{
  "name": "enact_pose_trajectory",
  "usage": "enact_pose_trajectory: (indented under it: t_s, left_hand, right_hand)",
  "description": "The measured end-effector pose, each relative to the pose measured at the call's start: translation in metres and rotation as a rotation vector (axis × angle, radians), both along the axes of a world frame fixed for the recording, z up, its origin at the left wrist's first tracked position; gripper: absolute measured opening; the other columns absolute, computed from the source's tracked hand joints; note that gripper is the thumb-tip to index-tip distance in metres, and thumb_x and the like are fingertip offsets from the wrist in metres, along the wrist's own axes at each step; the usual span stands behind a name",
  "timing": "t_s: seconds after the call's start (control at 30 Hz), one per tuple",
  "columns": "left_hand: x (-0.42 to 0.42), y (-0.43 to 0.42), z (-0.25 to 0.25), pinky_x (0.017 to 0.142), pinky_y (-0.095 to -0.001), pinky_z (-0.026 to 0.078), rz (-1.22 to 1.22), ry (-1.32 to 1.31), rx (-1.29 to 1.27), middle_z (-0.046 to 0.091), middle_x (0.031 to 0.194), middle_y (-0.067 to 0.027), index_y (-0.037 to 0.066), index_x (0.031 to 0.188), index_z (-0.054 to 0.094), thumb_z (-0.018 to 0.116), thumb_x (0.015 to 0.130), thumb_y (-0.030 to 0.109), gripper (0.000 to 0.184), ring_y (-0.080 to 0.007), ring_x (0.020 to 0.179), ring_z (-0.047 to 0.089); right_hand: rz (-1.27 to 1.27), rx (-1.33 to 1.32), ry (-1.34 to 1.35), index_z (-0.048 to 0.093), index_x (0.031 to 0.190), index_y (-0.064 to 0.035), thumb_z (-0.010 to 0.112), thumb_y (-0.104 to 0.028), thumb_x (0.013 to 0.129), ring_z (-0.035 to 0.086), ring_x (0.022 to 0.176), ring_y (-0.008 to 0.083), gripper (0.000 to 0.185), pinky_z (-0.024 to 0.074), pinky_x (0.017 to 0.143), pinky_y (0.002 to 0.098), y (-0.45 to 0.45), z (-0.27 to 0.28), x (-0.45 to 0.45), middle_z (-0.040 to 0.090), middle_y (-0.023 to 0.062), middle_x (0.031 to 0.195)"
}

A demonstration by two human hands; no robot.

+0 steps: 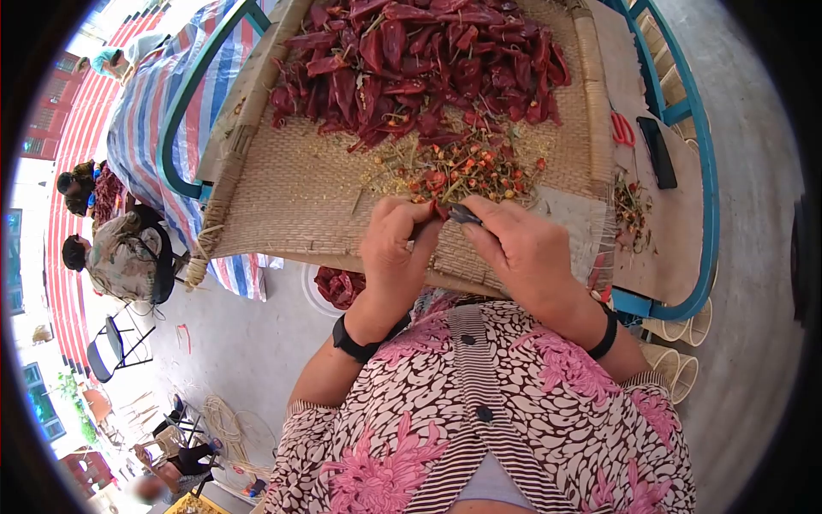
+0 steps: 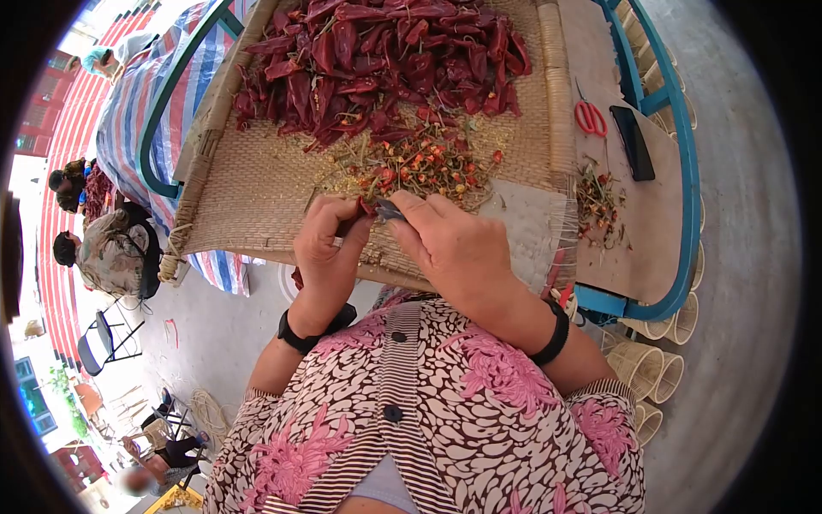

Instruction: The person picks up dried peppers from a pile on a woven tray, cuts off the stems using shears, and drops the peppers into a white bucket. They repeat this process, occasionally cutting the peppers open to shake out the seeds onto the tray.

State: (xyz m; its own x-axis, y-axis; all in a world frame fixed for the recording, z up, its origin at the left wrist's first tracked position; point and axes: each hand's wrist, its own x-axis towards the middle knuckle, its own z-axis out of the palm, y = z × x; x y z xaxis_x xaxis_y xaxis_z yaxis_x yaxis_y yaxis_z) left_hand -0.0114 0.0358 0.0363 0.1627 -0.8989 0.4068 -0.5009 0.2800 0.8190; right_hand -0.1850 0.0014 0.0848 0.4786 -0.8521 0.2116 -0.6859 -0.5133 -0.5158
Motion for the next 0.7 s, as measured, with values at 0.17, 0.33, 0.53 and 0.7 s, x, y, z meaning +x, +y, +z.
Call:
enact_pose_trajectory:
  t_s: [0.17, 0.33, 0.53, 0.7]
  left_hand:
    - [-0.005, -0.003, 0.004, 0.067, -0.0327, 0.047, -0.005, -0.004, -0.046, 0.062, 0.084, -0.0097, 0.003, 0.090, 0.063, 0.069, 0.076, -0.005, 0.018, -0.0258, 0.084, 0.059]
    - [-0.002, -0.004, 0.005, 0.068, -0.0325, 0.047, -0.093, 0.066, -0.049, 0.062, 0.085, -0.0097, 0.003, 0.090, 0.064, 0.068, 0.076, -0.005, 0.017, -0.0256, 0.084, 0.059]
    - [0.002, -0.003, -0.001, 0.067, -0.0289, 0.045, -0.199, 0.323, 0.154, 0.058, 0.084, -0.0070, 0.003, 0.096, 0.061, 0.066, 0.084, -0.001, 0.013, -0.0201, 0.079, 0.057]
    - [-0.001, -0.006, 0.002, 0.067, -0.0303, 0.044, -0.161, 0.359, 0.121, 0.056, 0.083, -0.0067, 0.003, 0.096, 0.060, 0.062, 0.088, 0.003, 0.008, -0.0196, 0.077, 0.054]
  right_hand:
    - [0.024, 0.091, -0.326, 0.061, 0.118, -0.0077, 0.062, -0.025, 0.090, 0.064, 0.066, 0.0226, 0.032, 0.0506, 0.060, 0.0321, -0.005, -0.024, -0.003, 0.066, 0.0081, 0.089]
    - [0.051, 0.905, -0.614, 0.058, 0.118, -0.0018, 0.057, -0.027, 0.096, 0.054, 0.073, 0.0086, 0.033, 0.0461, 0.067, 0.0246, -0.013, -0.002, -0.009, 0.061, 0.0010, 0.084]
    - [0.053, 0.911, -0.708, 0.058, 0.109, -0.0040, 0.058, -0.028, 0.095, 0.055, 0.068, 0.0096, 0.028, 0.0446, 0.060, 0.0247, -0.013, -0.009, -0.008, 0.058, -0.0023, 0.077]
    - [0.060, 0.106, -0.258, 0.058, 0.110, -0.0089, 0.060, -0.026, 0.092, 0.060, 0.061, 0.0223, 0.025, 0.0450, 0.054, 0.0299, -0.013, -0.005, -0.003, 0.062, 0.0069, 0.078]
